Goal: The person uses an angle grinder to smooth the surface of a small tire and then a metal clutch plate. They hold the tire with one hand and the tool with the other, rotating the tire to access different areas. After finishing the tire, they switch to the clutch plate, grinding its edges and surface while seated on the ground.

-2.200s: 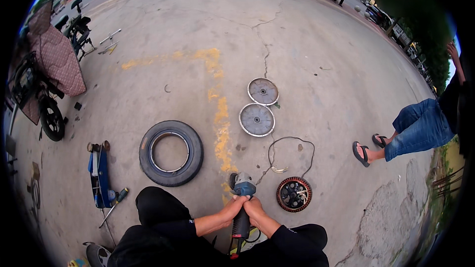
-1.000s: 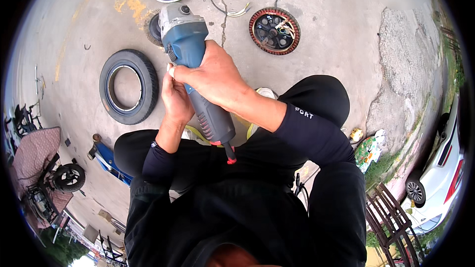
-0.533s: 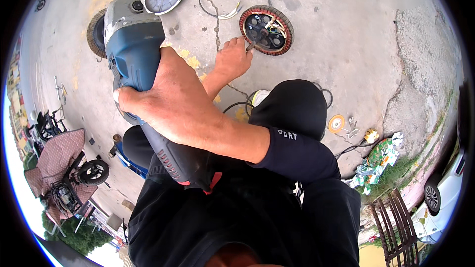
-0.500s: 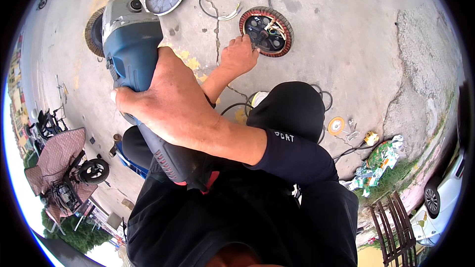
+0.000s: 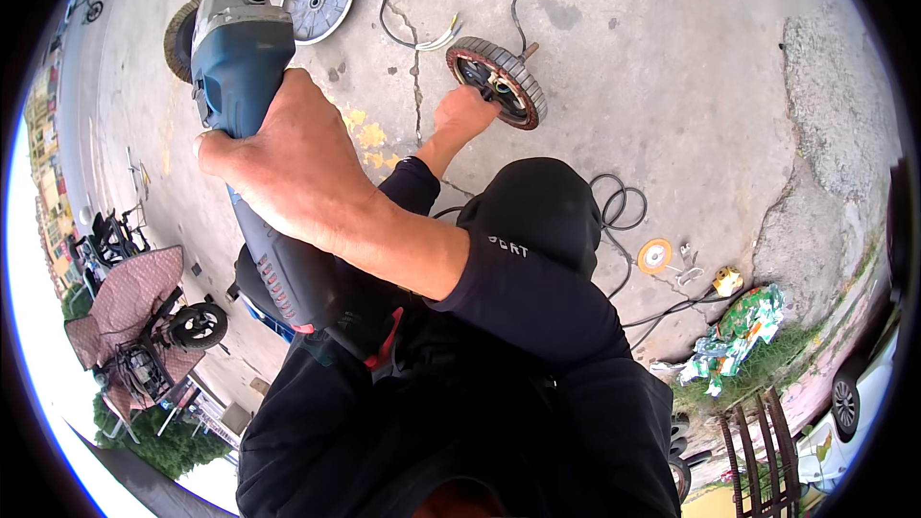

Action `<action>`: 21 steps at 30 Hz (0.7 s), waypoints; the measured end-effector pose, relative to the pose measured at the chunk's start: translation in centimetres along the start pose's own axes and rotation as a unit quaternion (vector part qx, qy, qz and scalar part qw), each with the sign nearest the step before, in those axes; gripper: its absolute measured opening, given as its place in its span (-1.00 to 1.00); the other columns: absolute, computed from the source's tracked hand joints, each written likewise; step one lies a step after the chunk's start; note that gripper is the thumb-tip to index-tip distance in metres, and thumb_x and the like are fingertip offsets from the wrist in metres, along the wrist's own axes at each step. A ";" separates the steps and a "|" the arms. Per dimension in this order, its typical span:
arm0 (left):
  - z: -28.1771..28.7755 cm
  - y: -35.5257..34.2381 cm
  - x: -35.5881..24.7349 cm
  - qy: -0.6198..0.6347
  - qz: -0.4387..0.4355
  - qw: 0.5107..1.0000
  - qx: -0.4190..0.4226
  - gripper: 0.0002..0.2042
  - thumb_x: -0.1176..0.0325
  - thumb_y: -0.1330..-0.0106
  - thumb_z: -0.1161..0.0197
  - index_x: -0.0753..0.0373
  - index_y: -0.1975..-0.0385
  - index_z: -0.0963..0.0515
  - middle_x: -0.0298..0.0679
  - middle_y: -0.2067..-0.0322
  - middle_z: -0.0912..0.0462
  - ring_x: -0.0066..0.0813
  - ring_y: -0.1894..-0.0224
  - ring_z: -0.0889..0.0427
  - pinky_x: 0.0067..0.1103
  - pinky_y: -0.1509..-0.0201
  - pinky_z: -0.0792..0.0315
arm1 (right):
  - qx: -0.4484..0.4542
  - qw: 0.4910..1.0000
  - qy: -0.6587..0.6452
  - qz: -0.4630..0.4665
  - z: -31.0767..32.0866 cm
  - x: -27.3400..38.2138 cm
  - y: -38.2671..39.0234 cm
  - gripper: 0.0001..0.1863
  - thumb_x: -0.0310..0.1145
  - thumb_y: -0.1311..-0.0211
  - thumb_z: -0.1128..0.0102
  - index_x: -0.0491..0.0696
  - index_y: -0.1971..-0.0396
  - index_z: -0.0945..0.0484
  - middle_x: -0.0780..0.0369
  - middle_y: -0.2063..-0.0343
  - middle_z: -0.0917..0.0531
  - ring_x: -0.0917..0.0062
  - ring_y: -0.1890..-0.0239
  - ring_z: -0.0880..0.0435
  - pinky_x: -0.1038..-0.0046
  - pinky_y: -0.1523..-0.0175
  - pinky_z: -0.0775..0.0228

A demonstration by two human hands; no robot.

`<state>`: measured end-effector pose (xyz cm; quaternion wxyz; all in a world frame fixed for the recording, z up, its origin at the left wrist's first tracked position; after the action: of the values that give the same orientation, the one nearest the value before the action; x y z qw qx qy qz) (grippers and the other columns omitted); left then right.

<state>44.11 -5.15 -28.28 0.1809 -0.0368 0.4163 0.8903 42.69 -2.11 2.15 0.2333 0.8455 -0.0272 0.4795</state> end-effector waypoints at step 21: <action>19.7 23.2 28.6 0.620 -0.099 0.746 -0.219 -0.81 0.53 -0.34 -0.15 0.27 0.08 -0.55 -0.34 0.49 -0.54 -0.55 0.46 -0.50 -0.52 0.37 -0.40 | -0.050 0.990 -0.128 -0.019 0.6 2.0 1.9 -0.54 -0.26 -0.24 -0.38 -0.24 0.03 -0.46 0.09 0.26 -0.65 0.41 0.26 -0.72 0.44 0.15 -0.69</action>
<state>10.92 4.37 -4.78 -0.0431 -0.6609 0.2239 0.7150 43.78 -3.70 4.22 0.2787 0.8874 -0.0649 0.3614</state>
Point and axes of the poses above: each hand's wrist, its own y-axis away from the middle knuckle, its own z-axis out of the back of the hand, x = y × z, the point moved 8 cm from there along -y, towards the middle knuckle
